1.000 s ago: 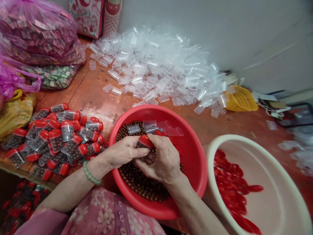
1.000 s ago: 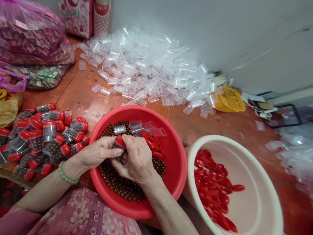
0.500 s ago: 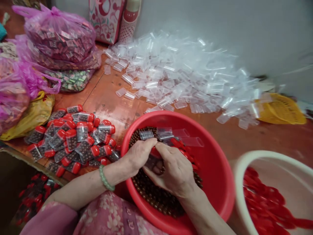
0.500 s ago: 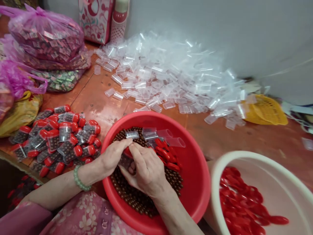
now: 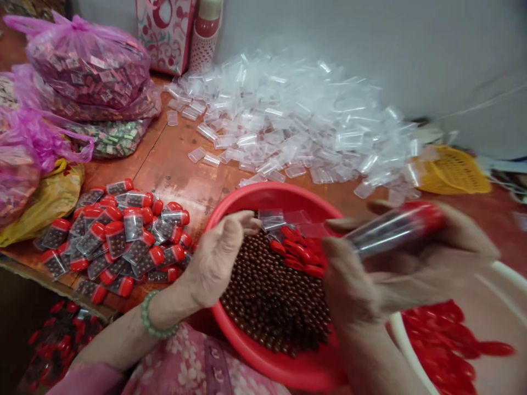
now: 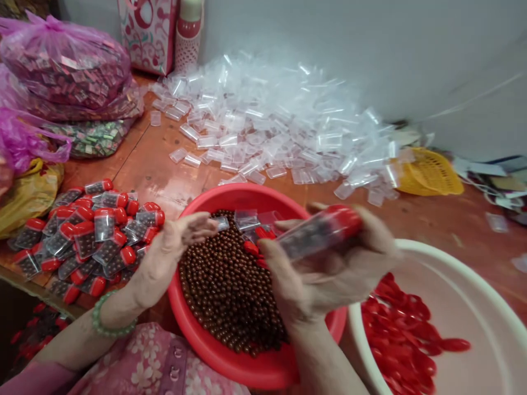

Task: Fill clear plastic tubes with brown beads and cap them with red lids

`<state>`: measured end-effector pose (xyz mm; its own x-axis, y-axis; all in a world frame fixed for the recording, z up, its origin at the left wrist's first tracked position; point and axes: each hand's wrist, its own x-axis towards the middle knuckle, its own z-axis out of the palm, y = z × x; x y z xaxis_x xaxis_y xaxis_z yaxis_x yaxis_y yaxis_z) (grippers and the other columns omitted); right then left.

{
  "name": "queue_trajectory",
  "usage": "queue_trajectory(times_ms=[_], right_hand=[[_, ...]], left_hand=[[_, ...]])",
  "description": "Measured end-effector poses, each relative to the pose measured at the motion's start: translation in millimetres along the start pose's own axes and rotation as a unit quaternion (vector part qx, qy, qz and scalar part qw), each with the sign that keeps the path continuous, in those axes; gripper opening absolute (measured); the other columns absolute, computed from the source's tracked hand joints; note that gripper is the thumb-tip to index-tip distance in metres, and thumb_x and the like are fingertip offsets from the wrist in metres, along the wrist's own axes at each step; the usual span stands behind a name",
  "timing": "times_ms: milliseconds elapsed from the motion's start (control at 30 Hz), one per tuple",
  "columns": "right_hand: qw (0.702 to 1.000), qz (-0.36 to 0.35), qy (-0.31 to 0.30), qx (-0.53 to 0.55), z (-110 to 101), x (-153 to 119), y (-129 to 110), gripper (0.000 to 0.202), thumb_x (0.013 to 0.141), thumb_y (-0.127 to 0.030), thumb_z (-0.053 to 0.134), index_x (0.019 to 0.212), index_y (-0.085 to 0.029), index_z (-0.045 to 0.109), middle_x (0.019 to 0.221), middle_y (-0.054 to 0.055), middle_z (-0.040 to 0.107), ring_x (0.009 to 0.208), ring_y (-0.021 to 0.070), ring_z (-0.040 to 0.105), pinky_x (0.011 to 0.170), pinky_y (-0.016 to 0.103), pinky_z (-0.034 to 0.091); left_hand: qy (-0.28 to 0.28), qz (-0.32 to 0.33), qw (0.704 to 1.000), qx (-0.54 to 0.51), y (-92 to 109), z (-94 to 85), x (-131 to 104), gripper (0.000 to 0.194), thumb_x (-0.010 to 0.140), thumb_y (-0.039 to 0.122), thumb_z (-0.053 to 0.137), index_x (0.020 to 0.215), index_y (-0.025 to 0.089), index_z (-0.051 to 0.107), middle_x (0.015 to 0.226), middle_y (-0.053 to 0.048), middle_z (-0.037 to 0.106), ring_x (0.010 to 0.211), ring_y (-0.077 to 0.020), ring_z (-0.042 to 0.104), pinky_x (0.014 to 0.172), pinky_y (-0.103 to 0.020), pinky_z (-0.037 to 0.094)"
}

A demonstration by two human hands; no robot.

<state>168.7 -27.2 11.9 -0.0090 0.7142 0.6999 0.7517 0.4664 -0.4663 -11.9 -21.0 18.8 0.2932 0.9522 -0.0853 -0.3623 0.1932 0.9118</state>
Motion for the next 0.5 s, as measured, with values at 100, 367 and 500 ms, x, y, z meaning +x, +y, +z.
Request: queue_trajectory(times_ms=[100, 367, 500], right_hand=[[0.99, -0.13, -0.002, -0.054, 5, 3, 1, 0.065, 0.08, -0.026, 0.068, 0.139, -0.026, 0.04, 0.114, 0.012, 0.062, 0.085, 0.026, 0.066, 0.065, 0.038, 0.053], [0.958, -0.15, -0.238, -0.049, 59, 16, -36, 0.043, 0.089, -0.028, 0.051, 0.129, -0.015, 0.043, 0.112, 0.014, 0.067, 0.097, 0.0239, 0.064, 0.077, 0.039, 0.048], [0.92, -0.122, -0.363, -0.087, 91, 29, -55, 0.047, 0.088, -0.03, 0.048, 0.127, -0.004, 0.047, 0.121, 0.023, 0.061, 0.107, 0.0334, 0.057, 0.09, 0.049, 0.042]], left_hand=[[0.071, 0.042, 0.997, 0.009, 1, -11.7, -3, 0.06, 0.092, 0.064, 0.034, 0.118, 0.015, 0.058, 0.122, -0.013, 0.064, 0.115, -0.023, 0.06, 0.106, -0.039, 0.043], [0.164, 0.224, 0.885, 0.373, 10, -32.8, -2, 0.038, 0.095, 0.04, 0.045, 0.123, 0.016, 0.056, 0.127, -0.012, 0.06, 0.12, -0.0229, 0.056, 0.106, -0.041, 0.042], [0.192, 0.272, 0.788, 0.518, 12, -46.8, 6, 0.03, 0.091, 0.031, 0.052, 0.113, 0.014, 0.06, 0.123, -0.014, 0.061, 0.12, -0.0243, 0.055, 0.105, -0.043, 0.043]])
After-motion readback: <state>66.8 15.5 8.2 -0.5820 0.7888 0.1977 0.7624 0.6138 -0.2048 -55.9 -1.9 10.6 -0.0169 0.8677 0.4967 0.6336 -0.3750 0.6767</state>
